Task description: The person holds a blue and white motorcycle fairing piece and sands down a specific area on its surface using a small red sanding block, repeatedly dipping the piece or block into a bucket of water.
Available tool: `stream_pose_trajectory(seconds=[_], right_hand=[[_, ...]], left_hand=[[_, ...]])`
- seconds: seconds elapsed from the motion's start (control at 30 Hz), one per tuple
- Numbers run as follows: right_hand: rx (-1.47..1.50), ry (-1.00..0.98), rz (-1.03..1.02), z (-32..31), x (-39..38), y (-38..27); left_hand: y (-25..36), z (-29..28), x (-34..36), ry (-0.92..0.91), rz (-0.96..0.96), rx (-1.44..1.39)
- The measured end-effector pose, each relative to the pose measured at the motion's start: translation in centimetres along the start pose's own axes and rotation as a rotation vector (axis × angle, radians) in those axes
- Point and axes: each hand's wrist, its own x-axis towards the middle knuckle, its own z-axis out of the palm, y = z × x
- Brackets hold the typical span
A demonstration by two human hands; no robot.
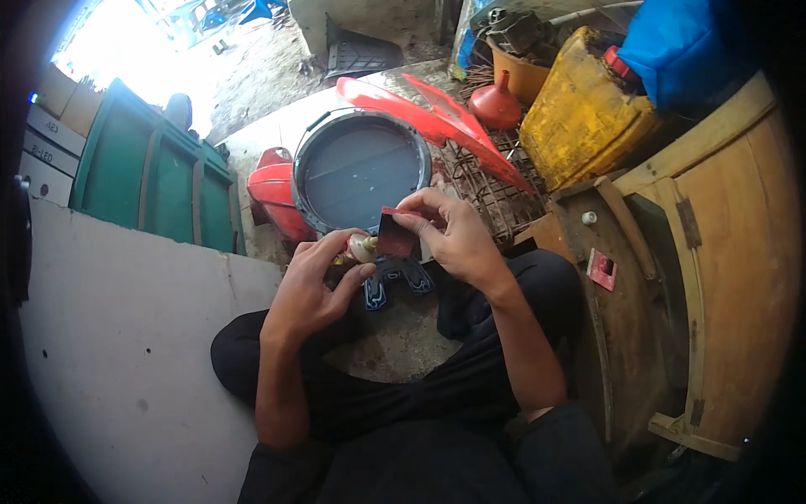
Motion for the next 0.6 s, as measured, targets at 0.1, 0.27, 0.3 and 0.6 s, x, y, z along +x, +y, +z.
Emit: stream_pose_trajectory(seconds=[0.1, 0.27, 0.3, 0.6], right_hand=[[0.09, -0.006, 0.029, 1.0, -0.3, 0.9], [0.155, -0.018, 0.084, 1.0, -1.0, 2.1], [0.175, -0.032, 0.075, 1.0, -0.9, 2.1], [0.269, -0.034, 0.055, 1.5, -1.1, 0.6]], left_hand=[[-0.9, 0.0, -0.3, 0.023, 0.04, 0.044], [-0.6, 0.3, -0.1, -0.023, 0.016, 0.098], [-0.5, 0.3, -0.1, -0.022, 0.015, 0.108], [-0.8, 0.4, -0.1, -0.046, 0.008, 0.2]])
